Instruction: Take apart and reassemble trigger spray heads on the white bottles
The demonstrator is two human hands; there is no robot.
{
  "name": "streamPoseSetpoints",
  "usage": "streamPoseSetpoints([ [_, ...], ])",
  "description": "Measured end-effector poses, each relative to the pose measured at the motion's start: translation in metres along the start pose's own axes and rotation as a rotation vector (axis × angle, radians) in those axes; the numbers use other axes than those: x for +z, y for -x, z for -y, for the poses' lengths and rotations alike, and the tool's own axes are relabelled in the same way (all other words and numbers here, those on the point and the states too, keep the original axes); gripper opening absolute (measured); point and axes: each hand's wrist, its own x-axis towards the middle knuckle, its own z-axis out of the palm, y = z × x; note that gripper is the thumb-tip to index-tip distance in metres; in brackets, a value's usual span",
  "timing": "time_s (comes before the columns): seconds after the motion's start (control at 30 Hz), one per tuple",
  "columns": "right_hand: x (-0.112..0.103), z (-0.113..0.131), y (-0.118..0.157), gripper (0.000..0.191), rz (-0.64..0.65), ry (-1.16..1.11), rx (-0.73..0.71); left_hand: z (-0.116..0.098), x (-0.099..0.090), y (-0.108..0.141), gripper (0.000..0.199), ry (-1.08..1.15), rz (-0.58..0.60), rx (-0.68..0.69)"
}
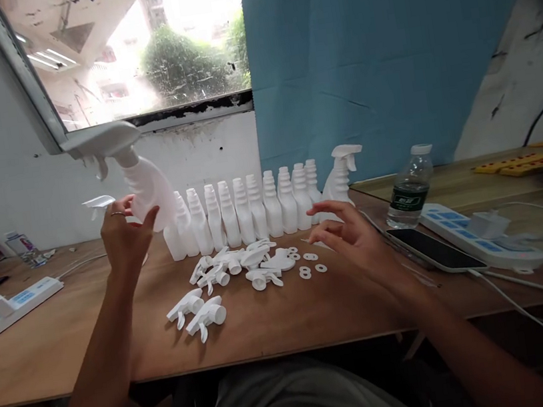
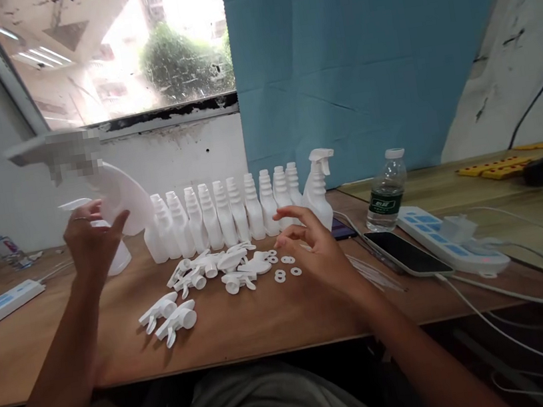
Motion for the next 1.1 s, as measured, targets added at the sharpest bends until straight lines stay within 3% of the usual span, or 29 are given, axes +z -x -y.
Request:
streamPoseSetpoints([
  [0.07, 0.001, -0.026, 0.002, 0.027, -0.081, 0.15, 0.0, 0.031, 0.009, 0.0, 0.045, -0.123, -0.013, -0.002],
  [0.17, 0.001, -0.053, 0.007, 0.015, -0.144, 0.423, -0.117, 0.069, 0.023, 0.011, 0.048, -0.232, 0.009, -0.036],
  [0.4, -0.002, -0.067, 0.014, 0.015, -0.048, 0.648, -0.365, 0.115, 0.05, 0.033, 0.049, -0.358, 0.118, -0.239],
  [0.67, -0.002, -0.069, 0.014, 0.014, -0.004, 0.705, -0.384, 0.132, 0.055, 0.046, 0.053, -0.437, 0.229, -0.373],
  [1.1, -0.001, -0.069, 0.014, 0.019, 0.099, 0.802, -0.237, 0.131, 0.056, 0.053, 0.055, -0.485, 0.256, -0.279],
])
